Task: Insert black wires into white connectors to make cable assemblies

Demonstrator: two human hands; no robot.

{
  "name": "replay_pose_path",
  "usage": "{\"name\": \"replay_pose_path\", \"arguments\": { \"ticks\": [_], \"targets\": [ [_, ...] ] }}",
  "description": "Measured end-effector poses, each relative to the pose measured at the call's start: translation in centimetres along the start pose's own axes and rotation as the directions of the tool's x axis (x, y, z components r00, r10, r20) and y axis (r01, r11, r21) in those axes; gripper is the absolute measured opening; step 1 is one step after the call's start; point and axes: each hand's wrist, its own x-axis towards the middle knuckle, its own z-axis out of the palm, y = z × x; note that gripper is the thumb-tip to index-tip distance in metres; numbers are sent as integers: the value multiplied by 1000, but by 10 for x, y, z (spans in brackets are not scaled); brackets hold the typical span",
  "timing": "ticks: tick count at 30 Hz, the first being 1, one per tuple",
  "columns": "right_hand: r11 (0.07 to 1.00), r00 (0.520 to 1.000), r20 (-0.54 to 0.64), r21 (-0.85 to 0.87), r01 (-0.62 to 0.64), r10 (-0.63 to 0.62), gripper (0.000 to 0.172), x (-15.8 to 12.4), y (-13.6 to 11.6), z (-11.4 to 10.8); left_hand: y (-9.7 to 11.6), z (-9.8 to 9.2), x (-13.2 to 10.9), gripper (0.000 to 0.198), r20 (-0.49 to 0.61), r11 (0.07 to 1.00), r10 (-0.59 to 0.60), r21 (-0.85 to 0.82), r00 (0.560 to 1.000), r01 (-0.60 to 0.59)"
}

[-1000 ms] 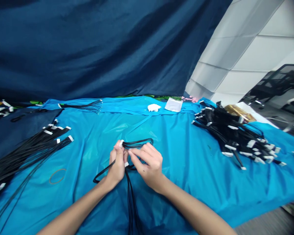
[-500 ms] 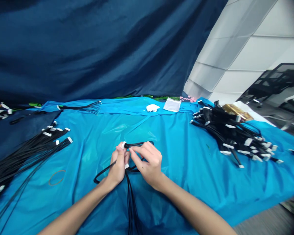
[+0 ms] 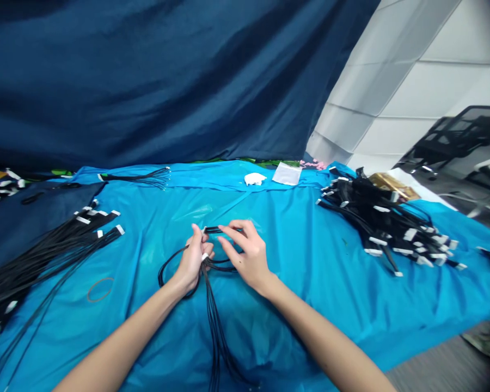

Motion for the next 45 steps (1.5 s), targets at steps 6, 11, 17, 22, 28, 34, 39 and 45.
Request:
{"name": "replay_pose_path", "arguments": {
  "ticks": [6,11,17,22,28,34,39,45],
  "targets": [
    [966,970,19,-90,242,-241,21,0,3,-3,4,-7,4,49,-63,988,-125,-104,990,118],
    [824,825,152,-87,560,-544,17,-4,-1,-2,7,-12,10,43,-64,952,-223,-227,973,203],
    [893,900,113,-122,432,-420,20,-6,0,1,3,-10,8,48,-127,999,-33,-39,991,29],
    [927,965,41,-271,261,-259,22,-2,3,-2,-9,-8,6,53,-43,946,234,240,971,-218],
    [904,959,48,-321,281,-280,12,-1,-1,-1,-15,-4,-1,52,34,861,366,368,930,-352],
    [875,945,40,-368,315,-324,14,-4,-7,0,-15,0,-9,52,42,773,477,455,878,-442],
    [832,929,59,-428,354,-365,15,-5,-10,0,-14,4,-15,52,58,770,514,409,856,-490],
    [826,933,85,-443,349,-349,17,-5,-8,0,-14,3,-17,53,64,744,548,419,834,-521]
  ]
}}
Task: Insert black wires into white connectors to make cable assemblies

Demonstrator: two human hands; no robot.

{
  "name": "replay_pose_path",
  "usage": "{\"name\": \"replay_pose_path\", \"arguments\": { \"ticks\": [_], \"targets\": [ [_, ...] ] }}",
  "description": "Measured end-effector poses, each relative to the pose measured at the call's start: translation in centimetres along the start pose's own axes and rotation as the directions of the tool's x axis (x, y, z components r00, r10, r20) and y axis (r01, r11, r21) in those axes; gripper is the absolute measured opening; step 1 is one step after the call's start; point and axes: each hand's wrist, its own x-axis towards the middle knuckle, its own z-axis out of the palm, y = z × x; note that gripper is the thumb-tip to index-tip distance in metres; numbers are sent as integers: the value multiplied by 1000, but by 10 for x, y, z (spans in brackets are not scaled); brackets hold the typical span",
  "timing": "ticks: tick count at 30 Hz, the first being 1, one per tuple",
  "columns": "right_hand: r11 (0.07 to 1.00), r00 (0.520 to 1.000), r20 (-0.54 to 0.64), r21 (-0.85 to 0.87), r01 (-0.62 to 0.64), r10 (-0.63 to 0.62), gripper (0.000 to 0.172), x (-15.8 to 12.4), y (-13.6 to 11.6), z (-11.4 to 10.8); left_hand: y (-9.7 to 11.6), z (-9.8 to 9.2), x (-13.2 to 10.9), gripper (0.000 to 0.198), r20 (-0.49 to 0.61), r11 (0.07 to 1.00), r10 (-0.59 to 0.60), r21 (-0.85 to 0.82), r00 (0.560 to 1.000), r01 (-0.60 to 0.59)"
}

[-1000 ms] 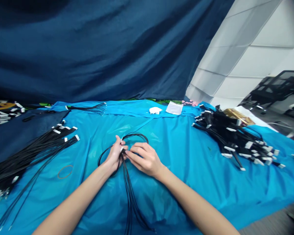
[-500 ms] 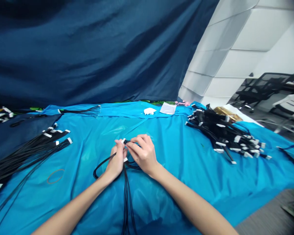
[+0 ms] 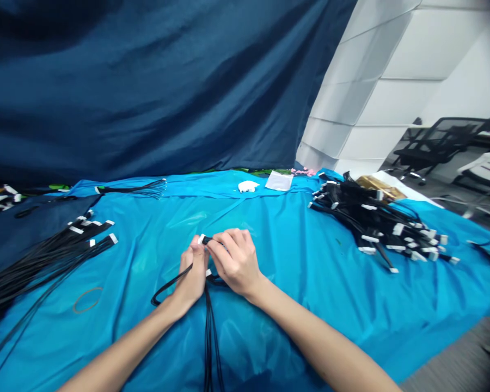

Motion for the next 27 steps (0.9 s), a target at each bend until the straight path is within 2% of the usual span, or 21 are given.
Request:
{"name": "replay_pose_path", "arguments": {
  "ticks": [7,13,20,27],
  "targets": [
    [1000,1000,20,2,-5,5,18,-1,0,1,-3,0,-1,53,2,999,29,26,1000,-29],
    [999,999,-25,7,-39,40,15,0,-3,2,-7,-2,3,50,-20,989,70,129,997,-67],
    [994,994,-4,15,-106,106,14,0,-7,0,-6,-7,4,28,-60,991,59,123,996,-51],
    [986,986,6,-1,-169,169,16,3,-7,-5,-9,-7,3,23,-56,991,65,120,996,-58]
  ]
}}
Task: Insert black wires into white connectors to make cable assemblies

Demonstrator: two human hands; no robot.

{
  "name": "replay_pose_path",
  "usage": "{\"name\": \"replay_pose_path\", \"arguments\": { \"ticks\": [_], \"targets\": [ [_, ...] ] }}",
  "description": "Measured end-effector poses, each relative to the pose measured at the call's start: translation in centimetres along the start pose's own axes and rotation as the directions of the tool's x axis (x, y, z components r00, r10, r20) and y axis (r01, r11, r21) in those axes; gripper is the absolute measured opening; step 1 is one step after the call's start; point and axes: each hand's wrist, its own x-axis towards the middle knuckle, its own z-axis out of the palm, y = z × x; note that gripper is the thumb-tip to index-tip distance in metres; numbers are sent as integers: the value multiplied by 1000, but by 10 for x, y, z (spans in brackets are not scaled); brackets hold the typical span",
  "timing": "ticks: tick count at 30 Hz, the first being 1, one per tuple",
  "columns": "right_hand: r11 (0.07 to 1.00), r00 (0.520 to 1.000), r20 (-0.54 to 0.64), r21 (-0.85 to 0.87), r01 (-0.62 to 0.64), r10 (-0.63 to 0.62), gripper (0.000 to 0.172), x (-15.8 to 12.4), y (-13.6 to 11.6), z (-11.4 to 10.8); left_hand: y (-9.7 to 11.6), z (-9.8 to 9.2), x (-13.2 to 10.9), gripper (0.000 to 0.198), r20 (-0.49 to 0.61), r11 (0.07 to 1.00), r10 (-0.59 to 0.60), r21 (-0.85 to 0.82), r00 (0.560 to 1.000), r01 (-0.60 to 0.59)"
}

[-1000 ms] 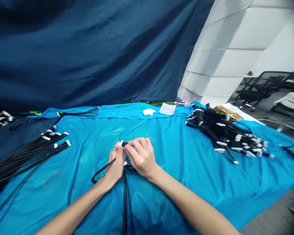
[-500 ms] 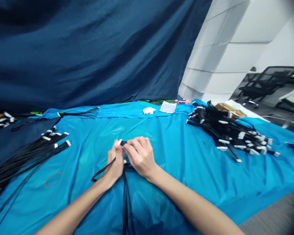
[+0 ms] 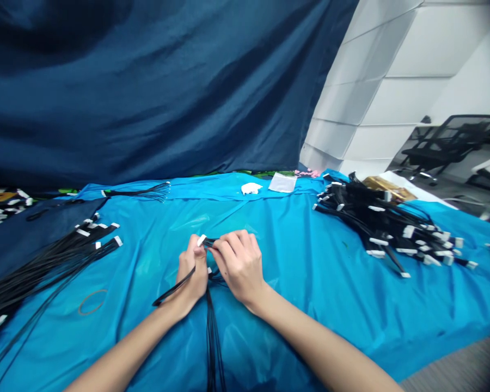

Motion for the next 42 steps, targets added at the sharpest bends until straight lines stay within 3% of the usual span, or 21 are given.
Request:
{"name": "replay_pose_path", "arguments": {
  "ticks": [9,14,18,25,29,35,38,42],
  "targets": [
    [996,999,35,85,-38,36,16,-2,-3,1,1,0,-2,27,18,1000,-9,-22,1000,10],
    [991,999,16,124,-40,38,16,-3,-3,1,1,4,-5,44,73,1000,19,4,997,-19],
    [994,999,33,111,-11,7,19,-3,-3,1,3,6,-7,54,57,999,-18,-33,998,20],
    [990,999,27,139,30,-35,17,-6,-1,0,4,4,-9,57,95,999,0,34,996,-3],
    [989,999,28,148,22,-27,17,-5,2,3,6,6,-5,55,112,1000,-16,-16,994,18],
    [972,1000,14,234,-3,-1,17,-1,10,6,-1,8,11,53,119,954,-205,-197,971,226],
    [923,994,-46,370,109,-99,17,1,12,2,-1,3,19,54,104,864,-365,-334,925,378],
    [820,971,-9,535,206,-238,15,2,10,-2,7,-5,25,54,118,740,-506,-450,855,500]
  ]
}}
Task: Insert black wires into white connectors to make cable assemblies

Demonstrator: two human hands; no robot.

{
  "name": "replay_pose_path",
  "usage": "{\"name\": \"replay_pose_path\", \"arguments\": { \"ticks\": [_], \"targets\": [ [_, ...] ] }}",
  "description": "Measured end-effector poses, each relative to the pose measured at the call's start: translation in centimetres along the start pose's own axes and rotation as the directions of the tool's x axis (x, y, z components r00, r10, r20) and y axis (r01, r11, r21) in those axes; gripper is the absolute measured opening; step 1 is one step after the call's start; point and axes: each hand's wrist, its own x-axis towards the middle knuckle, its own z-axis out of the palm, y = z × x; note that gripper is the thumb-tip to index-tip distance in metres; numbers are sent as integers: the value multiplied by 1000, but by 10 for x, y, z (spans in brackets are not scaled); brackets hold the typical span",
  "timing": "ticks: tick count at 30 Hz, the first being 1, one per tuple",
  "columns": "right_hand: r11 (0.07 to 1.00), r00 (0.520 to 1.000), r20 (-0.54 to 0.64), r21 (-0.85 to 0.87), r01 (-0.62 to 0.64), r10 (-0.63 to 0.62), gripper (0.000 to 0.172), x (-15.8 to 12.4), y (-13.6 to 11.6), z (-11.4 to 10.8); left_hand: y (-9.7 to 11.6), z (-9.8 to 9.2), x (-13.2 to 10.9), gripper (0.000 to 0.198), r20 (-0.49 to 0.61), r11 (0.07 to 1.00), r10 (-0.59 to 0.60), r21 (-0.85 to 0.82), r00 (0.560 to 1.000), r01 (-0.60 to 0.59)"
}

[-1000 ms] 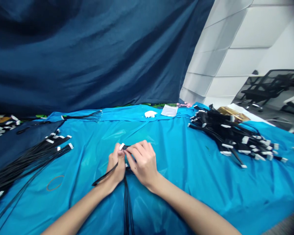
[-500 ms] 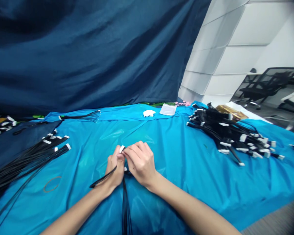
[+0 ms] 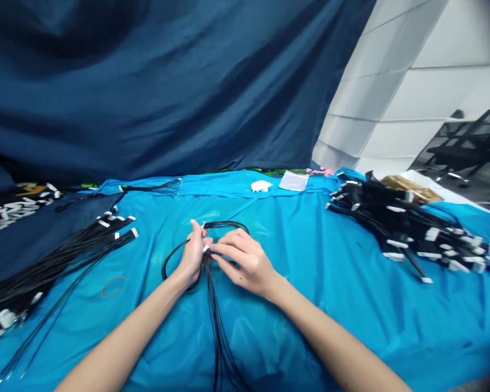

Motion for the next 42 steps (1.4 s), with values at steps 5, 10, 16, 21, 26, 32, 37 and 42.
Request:
{"name": "replay_pose_path", "arguments": {
  "ticks": [5,10,16,21,26,32,37,42],
  "targets": [
    [992,995,73,-101,75,-68,12,-3,0,4,7,-2,0,49,80,980,-143,-130,986,153],
    [929,974,120,-299,218,-189,13,-5,2,7,3,-3,1,44,154,947,-235,-186,960,261],
    [873,946,162,-368,321,-280,15,-2,0,5,-4,-3,1,43,176,916,-268,-259,947,307],
    [877,945,175,-358,322,-276,14,-5,2,7,-10,-3,6,43,179,894,-314,-275,932,354],
    [996,998,56,-91,-13,18,10,-6,-1,14,-8,1,3,44,164,903,-345,-212,924,375],
    [364,654,97,765,-531,750,8,12,-5,3,1,5,-5,45,214,910,-346,-163,914,382],
    [23,453,119,955,-296,884,13,21,15,-26,-5,6,-8,48,323,910,-340,-123,883,396],
    [569,584,-243,671,-475,774,19,21,10,-32,-6,7,-14,50,105,997,-44,-52,993,50]
  ]
}}
